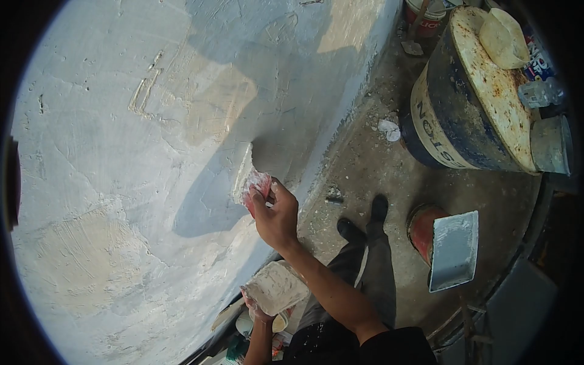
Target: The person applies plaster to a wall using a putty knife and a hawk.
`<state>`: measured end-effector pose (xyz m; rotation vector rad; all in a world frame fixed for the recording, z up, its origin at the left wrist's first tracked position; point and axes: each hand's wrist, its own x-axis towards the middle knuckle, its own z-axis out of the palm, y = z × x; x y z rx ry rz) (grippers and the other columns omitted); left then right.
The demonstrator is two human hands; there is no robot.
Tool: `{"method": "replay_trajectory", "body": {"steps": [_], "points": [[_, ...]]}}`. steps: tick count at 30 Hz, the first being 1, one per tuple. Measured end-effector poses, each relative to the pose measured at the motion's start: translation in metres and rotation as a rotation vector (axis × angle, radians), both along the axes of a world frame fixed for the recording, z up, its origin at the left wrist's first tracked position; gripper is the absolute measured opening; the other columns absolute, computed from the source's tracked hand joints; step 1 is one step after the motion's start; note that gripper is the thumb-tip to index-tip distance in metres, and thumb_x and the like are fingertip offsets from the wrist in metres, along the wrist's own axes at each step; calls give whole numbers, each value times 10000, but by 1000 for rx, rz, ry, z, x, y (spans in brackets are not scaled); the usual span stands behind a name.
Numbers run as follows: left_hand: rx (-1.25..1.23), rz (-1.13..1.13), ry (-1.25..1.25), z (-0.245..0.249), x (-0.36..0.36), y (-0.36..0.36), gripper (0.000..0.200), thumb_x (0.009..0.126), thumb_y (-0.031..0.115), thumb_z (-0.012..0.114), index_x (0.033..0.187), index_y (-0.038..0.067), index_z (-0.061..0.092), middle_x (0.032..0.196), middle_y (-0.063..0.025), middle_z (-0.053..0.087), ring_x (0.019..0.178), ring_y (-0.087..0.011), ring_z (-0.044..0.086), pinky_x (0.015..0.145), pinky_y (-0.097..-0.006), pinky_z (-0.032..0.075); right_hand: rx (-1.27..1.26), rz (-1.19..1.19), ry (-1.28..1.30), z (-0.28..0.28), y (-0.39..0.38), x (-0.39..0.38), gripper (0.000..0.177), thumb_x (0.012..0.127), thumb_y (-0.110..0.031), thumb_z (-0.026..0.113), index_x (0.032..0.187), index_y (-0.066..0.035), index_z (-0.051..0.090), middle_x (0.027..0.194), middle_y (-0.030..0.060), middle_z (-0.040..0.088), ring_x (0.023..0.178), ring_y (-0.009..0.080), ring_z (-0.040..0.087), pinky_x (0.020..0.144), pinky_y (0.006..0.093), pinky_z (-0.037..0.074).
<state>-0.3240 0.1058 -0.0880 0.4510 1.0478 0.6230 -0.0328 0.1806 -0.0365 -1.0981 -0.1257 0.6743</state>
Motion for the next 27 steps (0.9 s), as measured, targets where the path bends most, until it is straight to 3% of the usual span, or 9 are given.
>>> {"method": "replay_trajectory", "body": {"steps": [7, 9, 11, 12, 14, 17, 18, 22, 27], "points": [[43, 44, -4, -27, -46, -8, 735, 895, 685, 364, 1343, 114, 485, 1312, -93, 554, 1187, -333, 537, 1015, -527, 412, -12, -6, -137, 52, -9, -12, 277, 854, -31, 616, 1104, 79, 570, 795, 169, 660, 729, 195, 677, 630, 332, 540], [-46, 90, -12, -31, -52, -8, 731, 900, 681, 354, 1342, 115, 489, 1314, -97, 554, 1195, -338, 532, 1019, -535, 408, -57, -24, -199, 47, -16, -12, 260, 859, -32, 617, 1091, 77, 577, 803, 169, 665, 735, 189, 683, 601, 310, 546], [-81, 98, 8, -34, -57, -9, 733, 903, 680, 347, 1344, 113, 489, 1321, -103, 549, 1206, -343, 524, 1024, -543, 403, -52, 20, -103, 33, -27, -10, 154, 907, -4, 606, 1035, 79, 590, 910, 99, 660, 844, 95, 626, 683, 250, 541], [-71, 83, 30, -34, -57, -10, 738, 904, 682, 345, 1347, 110, 487, 1328, -107, 545, 1214, -345, 519, 1027, -547, 399, -37, -21, -39, 23, -32, -7, 136, 909, -1, 603, 1026, 70, 598, 926, 90, 663, 845, 92, 627, 702, 244, 533], [-90, 80, 48, -31, -54, -12, 752, 902, 687, 341, 1354, 103, 482, 1344, -114, 533, 1228, -352, 509, 1033, -556, 393, -1, -89, 154, -5, -41, 5, 129, 905, -4, 610, 1021, 52, 607, 949, 82, 666, 867, 88, 621, 759, 242, 505], [-136, 94, 56, -28, -45, -11, 784, 896, 702, 337, 1369, 91, 471, 1370, -124, 512, 1245, -362, 496, 1039, -568, 384, -100, -167, 194, -99, -50, 18, 139, 903, -30, 620, 1025, 34, 602, 970, 70, 661, 882, 98, 619, 795, 252, 495], [-123, 90, 75, -29, -45, -11, 797, 892, 708, 335, 1376, 88, 465, 1380, -126, 505, 1250, -365, 492, 1042, -570, 380, -100, -270, 264, -128, -47, 23, 143, 898, -69, 625, 980, 48, 608, 889, 108, 677, 826, 130, 646, 737, 274, 513], [-154, 11, 53, -24, -33, -9, 816, 891, 718, 322, 1389, 85, 455, 1399, -135, 487, 1262, -370, 482, 1051, -570, 371, -368, -224, 69, -304, -38, 25, 157, 859, -110, 665, 892, 32, 607, 842, 136, 684, 793, 172, 665, 712, 325, 517], [-135, -13, 196, -33, -21, -10, 812, 848, 735, 371, 1349, 108, 496, 1358, -120, 523, 1233, -366, 506, 1029, -557, 402, -597, -263, -64, -357, -16, 48, 170, 822, -128, 677, 817, 22, 596, 812, 171, 694, 780, 265, 696, 666, 384, 516]]}}
